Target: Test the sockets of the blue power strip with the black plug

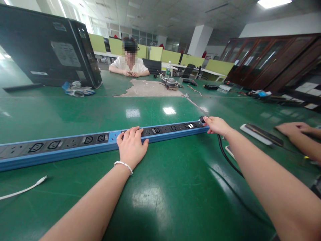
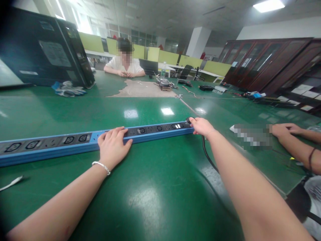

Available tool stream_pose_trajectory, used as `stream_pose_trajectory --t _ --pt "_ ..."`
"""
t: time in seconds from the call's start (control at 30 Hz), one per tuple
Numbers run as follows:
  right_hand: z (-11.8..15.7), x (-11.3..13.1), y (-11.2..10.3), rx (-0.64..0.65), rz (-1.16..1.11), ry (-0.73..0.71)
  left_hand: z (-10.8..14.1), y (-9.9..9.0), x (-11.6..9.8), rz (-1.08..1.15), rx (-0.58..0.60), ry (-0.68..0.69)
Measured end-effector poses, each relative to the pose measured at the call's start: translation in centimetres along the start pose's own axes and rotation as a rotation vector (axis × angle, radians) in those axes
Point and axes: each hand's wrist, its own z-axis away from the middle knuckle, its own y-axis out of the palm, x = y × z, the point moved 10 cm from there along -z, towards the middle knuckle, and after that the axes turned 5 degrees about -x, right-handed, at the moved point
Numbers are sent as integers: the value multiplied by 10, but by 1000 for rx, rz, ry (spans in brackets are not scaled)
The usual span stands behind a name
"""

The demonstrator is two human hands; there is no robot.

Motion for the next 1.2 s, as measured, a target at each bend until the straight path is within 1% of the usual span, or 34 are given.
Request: stream_pose_trajectory --t 0.1,0.17,0.23,0.3,0.5,0.63,0.7,0.93,1.2 --pt "16 40 9 -24 214 -146 0 0 0 2 -2 3" --pt "28 69 19 -34 277 -260 0 0 0 2 -8 5" --pt "36 84 27 -29 297 -275 0 0 0 6 -8 5" --pt "40 93 32 -25 305 -252 1 0 -1 11 -6 4" --pt "48 98 33 -63 301 -116 0 0 -1 10 -2 1" --pt "55 100 31 -99 296 -67 0 1 0 20 10 -6" --pt "55 100 30 -93 293 -53 0 1 0 14 9 -2" --pt "48 99 31 -30 259 -94 0 0 -1 -14 5 4" --pt "49 106 29 -30 289 -115 0 0 -2 -72 -2 23"
